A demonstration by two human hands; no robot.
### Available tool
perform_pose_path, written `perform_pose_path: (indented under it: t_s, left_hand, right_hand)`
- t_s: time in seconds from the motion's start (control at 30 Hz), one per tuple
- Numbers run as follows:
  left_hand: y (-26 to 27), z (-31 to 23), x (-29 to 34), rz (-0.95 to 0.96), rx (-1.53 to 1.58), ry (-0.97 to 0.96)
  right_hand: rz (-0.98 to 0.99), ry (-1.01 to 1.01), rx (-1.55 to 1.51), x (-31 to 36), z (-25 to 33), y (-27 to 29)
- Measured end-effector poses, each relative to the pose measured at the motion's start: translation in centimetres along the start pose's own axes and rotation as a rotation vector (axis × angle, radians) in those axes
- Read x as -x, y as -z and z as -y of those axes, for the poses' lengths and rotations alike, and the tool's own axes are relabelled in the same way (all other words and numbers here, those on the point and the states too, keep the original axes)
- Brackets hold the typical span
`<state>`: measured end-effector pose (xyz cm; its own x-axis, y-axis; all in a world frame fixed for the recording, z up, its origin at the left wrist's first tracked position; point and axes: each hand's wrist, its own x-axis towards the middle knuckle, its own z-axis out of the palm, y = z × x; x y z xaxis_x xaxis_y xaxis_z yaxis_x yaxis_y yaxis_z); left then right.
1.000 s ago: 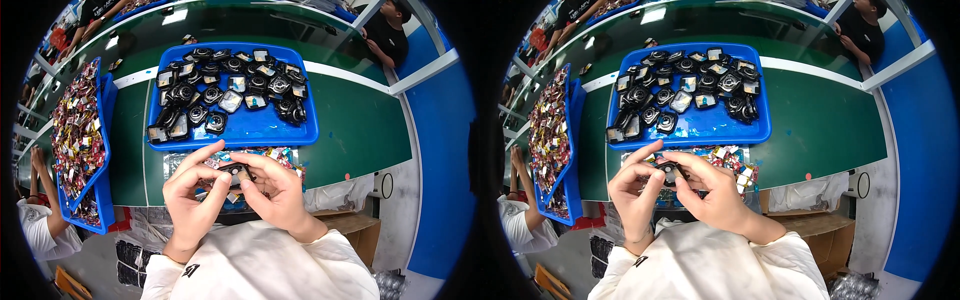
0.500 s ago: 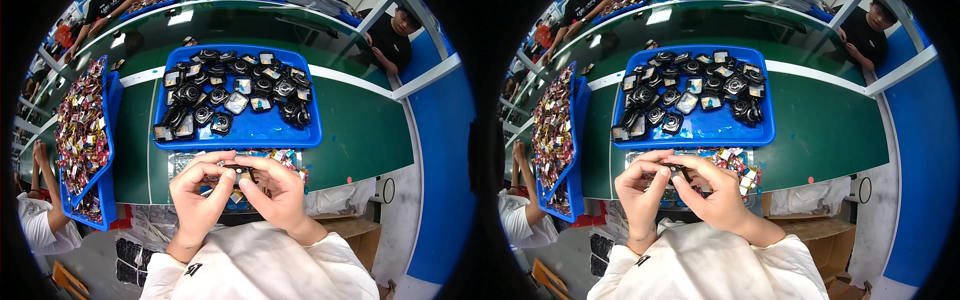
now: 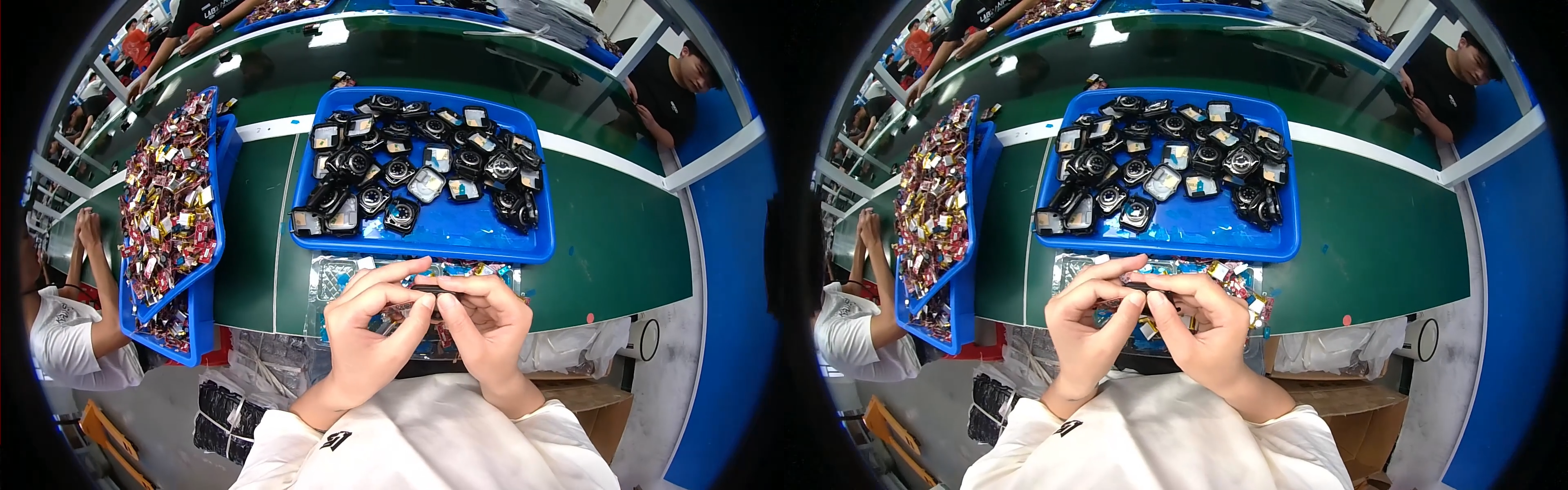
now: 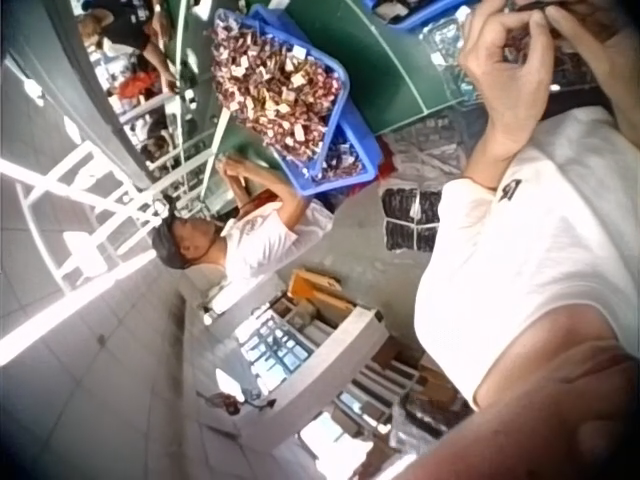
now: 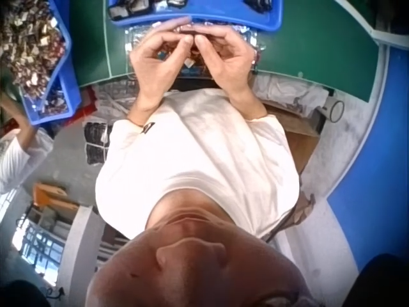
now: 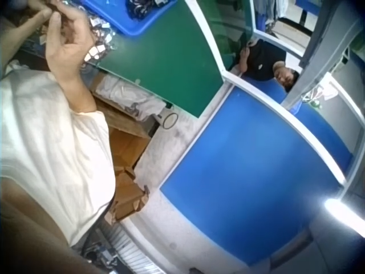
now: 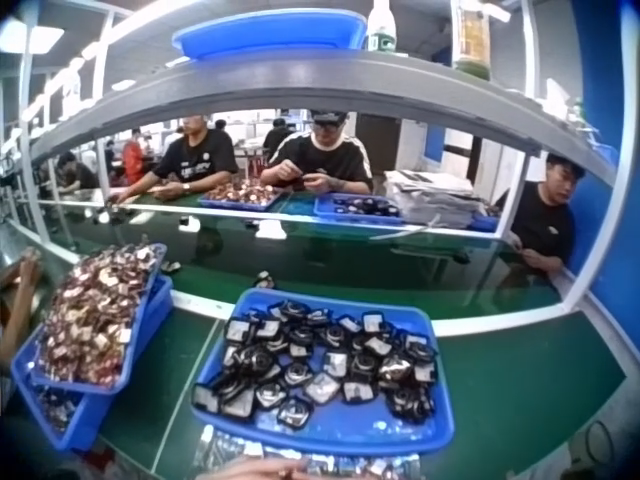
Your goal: Assembling small electronic components, specifically batteries into black plastic housings, on a production line.
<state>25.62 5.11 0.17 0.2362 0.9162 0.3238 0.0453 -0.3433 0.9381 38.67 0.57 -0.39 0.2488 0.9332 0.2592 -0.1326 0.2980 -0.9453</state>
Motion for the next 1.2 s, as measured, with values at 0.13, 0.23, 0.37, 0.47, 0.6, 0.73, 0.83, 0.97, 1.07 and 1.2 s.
perform_pose_path:
  t_s: [0.13,0.23,0.37,0.47,0.6,0.73,0.83,0.97,1.07,1.2]
  left_hand:
    - [0.0,-0.3,0.1,0.015,-0.09,-0.061]
    - [0.0,-0.6,0.2,-0.034,-0.136,-0.129]
    - [0.0,-0.6,0.3,-0.033,-0.088,-0.107]
    - [-0.1,-0.4,0.3,-0.025,-0.059,-0.107]
    - [-0.1,-0.5,0.4,-0.003,-0.064,-0.124]
    - [-0.2,-0.5,0.5,-0.011,-0.072,-0.145]
    - [-0.1,-0.5,0.4,-0.026,-0.094,-0.141]
    - [0.5,-0.3,0.2,-0.003,-0.115,-0.108]
    - [0.6,-0.8,0.3,0.071,0.104,0.075]
    - [1.2,-1.1,0.4,0.15,0.562,0.456]
  right_hand:
    - [-0.004,-0.025,-0.063,-0.6,0.3,0.3]
    - [-0.038,-0.056,-0.063,-0.9,0.5,0.6]
    - [-0.082,-0.093,-0.008,-0.9,0.5,0.7]
    - [-0.084,-0.034,-0.075,-0.8,0.0,0.8]
    - [-0.068,-0.022,-0.115,-0.6,-0.4,1.2]
    - [-0.049,-0.001,-0.147,-0.7,-0.5,1.1]
    - [-0.063,-0.025,-0.142,-0.7,-0.2,1.0]
    - [-0.052,-0.032,-0.143,-1.3,0.1,1.0]
    - [-0.069,-0.058,-0.158,-1.2,-0.4,1.0]
    - [-0.054,-0.019,-0.13,-0.8,-0.3,0.7]
